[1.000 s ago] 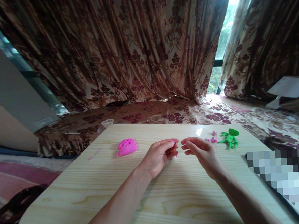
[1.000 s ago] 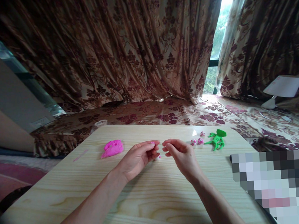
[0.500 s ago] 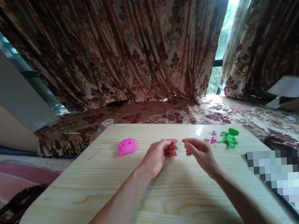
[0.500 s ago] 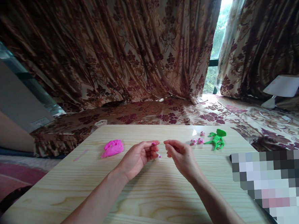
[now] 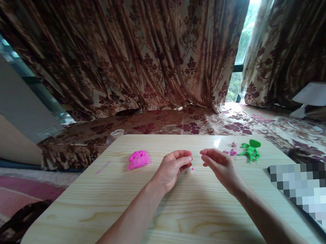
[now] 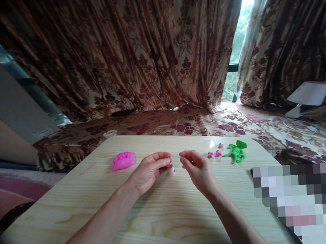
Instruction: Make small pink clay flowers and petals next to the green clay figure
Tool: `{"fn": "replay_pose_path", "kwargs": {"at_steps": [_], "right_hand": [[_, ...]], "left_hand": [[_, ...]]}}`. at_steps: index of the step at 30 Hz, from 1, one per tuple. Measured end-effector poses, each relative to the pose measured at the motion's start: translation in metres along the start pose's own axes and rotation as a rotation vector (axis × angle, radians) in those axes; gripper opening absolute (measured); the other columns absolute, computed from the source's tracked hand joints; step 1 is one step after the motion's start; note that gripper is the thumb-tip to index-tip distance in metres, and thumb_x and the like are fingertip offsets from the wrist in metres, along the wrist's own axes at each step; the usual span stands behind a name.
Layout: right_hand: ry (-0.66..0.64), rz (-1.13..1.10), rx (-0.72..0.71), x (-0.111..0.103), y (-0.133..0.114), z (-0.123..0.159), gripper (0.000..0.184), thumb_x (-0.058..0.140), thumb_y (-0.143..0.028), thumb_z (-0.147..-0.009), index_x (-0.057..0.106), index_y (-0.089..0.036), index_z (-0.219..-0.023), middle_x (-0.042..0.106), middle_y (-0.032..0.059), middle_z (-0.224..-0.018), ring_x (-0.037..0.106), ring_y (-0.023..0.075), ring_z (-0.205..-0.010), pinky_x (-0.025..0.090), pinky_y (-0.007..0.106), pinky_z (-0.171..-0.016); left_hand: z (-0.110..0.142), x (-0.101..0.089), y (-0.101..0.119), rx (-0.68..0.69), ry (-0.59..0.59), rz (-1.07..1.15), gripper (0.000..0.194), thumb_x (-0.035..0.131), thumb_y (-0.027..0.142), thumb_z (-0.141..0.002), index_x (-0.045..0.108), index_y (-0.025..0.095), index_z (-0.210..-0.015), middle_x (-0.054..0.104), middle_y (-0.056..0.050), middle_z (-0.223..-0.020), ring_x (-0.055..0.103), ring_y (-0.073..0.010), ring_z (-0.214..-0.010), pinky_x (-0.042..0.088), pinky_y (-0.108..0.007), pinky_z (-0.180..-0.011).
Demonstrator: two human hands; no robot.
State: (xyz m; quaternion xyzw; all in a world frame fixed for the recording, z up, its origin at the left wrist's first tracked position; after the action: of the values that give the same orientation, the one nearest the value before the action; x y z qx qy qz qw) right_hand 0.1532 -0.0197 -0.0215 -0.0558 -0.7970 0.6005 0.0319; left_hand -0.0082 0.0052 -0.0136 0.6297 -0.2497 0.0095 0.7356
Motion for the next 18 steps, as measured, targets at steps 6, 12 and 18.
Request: {"fn": "replay_pose_path", "kwargs": {"at_steps": [6,12,18], "right_hand": [[0.035,0.063,0.028,-0.0023,-0.0077,0.0018,0.026,0.062,-0.038,-0.074,0.066,-0.015,-0.084,0.059,0.0011,-0.064,0.052,0.0109,-0.057,0.045,0.023,-0.053],[-0.007,-0.019,0.042,-0.0009,-0.0064,0.0021,0.031,0.062,-0.042,-0.073,0.066,-0.013,-0.083,0.062,0.0034,-0.065,0.053,0.0104,-0.053,0.047,0.023,-0.05],[0.035,-0.048,0.051,-0.0003,-0.0052,0.0005,0.032,0.068,-0.041,-0.066,0.069,-0.015,-0.086,0.067,0.0047,-0.073,0.061,0.0152,-0.062,0.054,0.03,-0.06]], "left_hand": [[0.0018,-0.0008,0.0013,0.012,-0.003,0.008,0.014,0.068,0.024,-0.069,0.063,0.013,-0.076,0.058,-0.001,-0.07,0.052,-0.0069,-0.059,0.049,-0.027,-0.068],[-0.0001,-0.0035,0.0021,0.037,0.025,-0.002,0.018,0.069,0.028,-0.068,0.063,0.014,-0.076,0.053,0.002,-0.064,0.049,-0.0061,-0.056,0.047,-0.024,-0.061],[-0.0007,-0.0042,0.0011,0.021,0.006,0.0,0.017,0.066,0.022,-0.07,0.065,0.013,-0.084,0.061,-0.004,-0.074,0.055,-0.0081,-0.061,0.048,-0.026,-0.066]]}}
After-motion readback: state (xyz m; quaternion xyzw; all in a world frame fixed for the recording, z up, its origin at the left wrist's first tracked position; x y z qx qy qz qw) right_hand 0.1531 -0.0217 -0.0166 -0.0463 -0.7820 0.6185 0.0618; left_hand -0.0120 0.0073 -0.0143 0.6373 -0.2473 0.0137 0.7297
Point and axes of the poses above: each hand's wrist, its own z-axis away from the middle knuckle, its own x-axis out of the palm, y = z × x, the point moved 1 cm from there along -z, towards the middle knuckle
